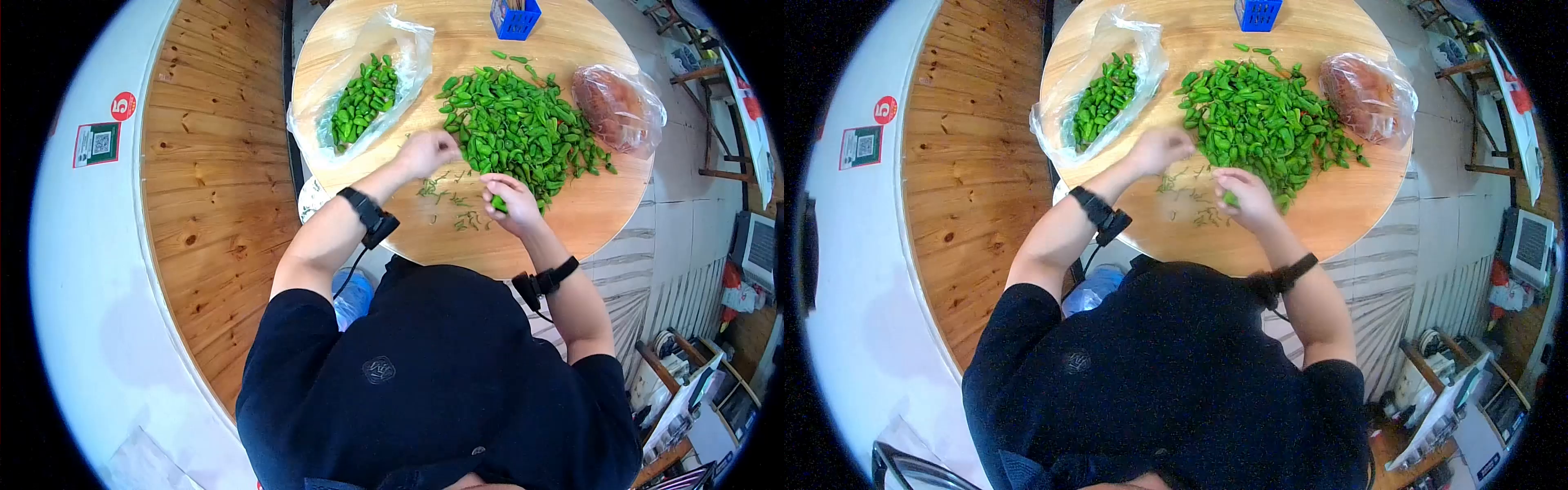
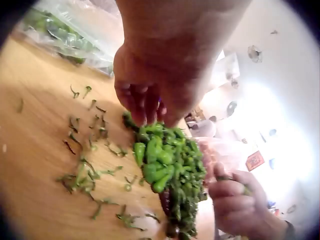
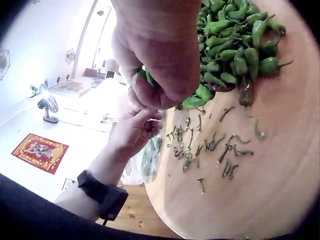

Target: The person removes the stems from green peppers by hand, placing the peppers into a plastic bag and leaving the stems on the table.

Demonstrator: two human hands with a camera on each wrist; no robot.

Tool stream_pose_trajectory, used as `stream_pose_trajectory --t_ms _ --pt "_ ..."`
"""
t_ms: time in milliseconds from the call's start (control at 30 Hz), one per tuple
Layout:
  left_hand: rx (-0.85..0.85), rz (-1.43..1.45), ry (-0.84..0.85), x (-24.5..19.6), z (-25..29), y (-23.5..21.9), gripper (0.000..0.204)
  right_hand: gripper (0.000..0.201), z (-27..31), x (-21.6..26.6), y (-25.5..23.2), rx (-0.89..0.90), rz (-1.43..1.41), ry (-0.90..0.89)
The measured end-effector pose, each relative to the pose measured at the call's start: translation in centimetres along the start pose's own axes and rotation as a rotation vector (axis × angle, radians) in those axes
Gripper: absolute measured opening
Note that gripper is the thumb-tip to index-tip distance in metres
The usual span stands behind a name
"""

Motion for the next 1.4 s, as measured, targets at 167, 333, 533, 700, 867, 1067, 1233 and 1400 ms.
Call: stream_pose_trajectory --t_ms 167,333,533,700,867,1067,1233,1400 --pt "-0.372 -0.322 0.026 3.0 -5.6 -3.1 0.031 0.021 3.3 -1.0 -1.8 -0.077 -0.175 0.046" --pt "-0.132 -0.486 -0.033 1.4 -7.0 -1.5 0.036 0.01 4.6 -2.5 -3.9 -0.145 -0.125 0.018" --pt "-0.208 -0.103 -0.008 0.5 -2.6 -2.3 0.034 0.02 2.0 -0.3 -2.3 -0.11 0.101 -0.068" --pt "-0.009 0.521 -0.013 0.1 2.2 2.7 0.031 0.026 -0.7 1.6 1.6 -0.022 0.369 -0.134" --pt "0.181 0.61 -0.006 -1.7 5.0 3.8 0.028 0.023 -1.3 -0.6 1.9 0.057 0.101 0.021" --pt "-0.269 -0.136 0.018 1.6 -2.5 -0.7 0.031 0.015 1.8 -0.7 -0.4 -0.01 -0.006 0.014" --pt "-0.123 -0.287 -0.068 3.2 -8.1 0.5 0.027 0.014 4.6 -1.3 -3.3 -0.114 0.06 0.01" --pt "-0.104 -0.241 -0.096 2.4 -5.9 -0.7 0.024 0.025 4.3 -1.1 -3.4 -0.162 0.14 -0.025"
Point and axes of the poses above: each hand's wrist, its own z-axis away from the middle knuckle, its own y-axis out of the palm, x = y × z, the point moved 10 cm from there along -z, towards the middle knuckle, and after that the axes turned 2 degrees about -y, right-handed, at the moved point
